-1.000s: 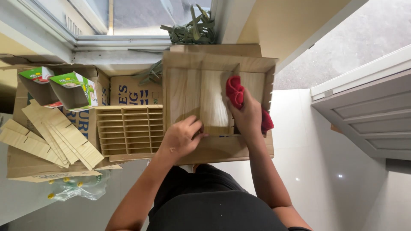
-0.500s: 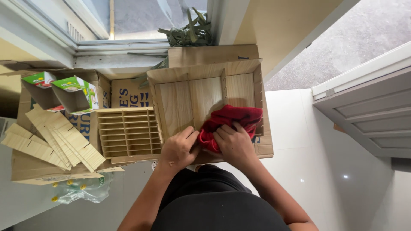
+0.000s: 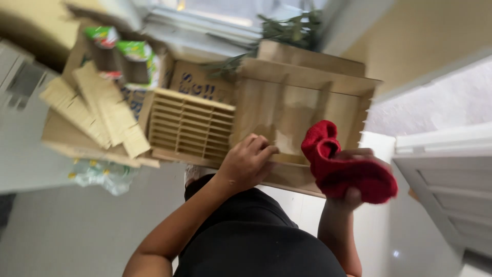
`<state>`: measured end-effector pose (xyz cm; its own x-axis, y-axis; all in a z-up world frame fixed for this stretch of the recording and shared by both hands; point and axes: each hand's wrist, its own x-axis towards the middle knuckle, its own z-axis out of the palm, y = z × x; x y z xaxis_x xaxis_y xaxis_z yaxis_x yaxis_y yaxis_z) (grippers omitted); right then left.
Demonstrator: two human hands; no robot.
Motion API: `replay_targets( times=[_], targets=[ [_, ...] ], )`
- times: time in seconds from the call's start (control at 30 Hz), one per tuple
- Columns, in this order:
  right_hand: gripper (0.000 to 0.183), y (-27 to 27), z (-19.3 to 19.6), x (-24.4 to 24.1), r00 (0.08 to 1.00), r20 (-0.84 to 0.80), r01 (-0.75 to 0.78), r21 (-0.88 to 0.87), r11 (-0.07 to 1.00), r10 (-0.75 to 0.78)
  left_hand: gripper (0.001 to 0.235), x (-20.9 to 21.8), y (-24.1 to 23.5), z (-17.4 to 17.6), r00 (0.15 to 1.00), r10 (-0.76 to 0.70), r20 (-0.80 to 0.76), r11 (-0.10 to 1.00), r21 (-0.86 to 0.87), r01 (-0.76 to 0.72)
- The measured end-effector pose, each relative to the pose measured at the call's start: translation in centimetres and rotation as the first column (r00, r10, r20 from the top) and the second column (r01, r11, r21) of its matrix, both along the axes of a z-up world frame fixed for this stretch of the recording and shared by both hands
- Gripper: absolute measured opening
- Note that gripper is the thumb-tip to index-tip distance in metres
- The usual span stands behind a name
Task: Cleaning wooden slats with a red cloth and assembling them into a wooden divider frame.
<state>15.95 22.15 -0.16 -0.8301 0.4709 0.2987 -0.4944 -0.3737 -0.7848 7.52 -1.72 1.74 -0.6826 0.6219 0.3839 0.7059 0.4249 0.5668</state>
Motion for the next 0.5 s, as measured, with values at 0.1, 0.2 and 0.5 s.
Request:
replay_targets(
  times=[0.1,0.2,0.5],
  targets=[
    [0.061,-6.8,5.8,-2.6,0.951,-0.302,0.025,0.290,0.957,0.067,0.032,0.7,-2.6,0.4,0.998,0.062,-0.012,0.997,0.055,-0.062],
    [0.065,-12.1,7.6,-4.4,0.985,-0.089,-0.019,0.793,0.609,0.146,0.056,0.8,-5.7,0.0,0.973,-0.038,0.227,0.921,0.385,-0.054],
    [0.055,-23.9,0.8,-8.4,0.890,0.389,-0.451,0.676,0.582,0.238,0.040,-1.4,-20.8,-3.8,0.967,0.076,0.244,0.923,0.350,-0.161]
  ],
)
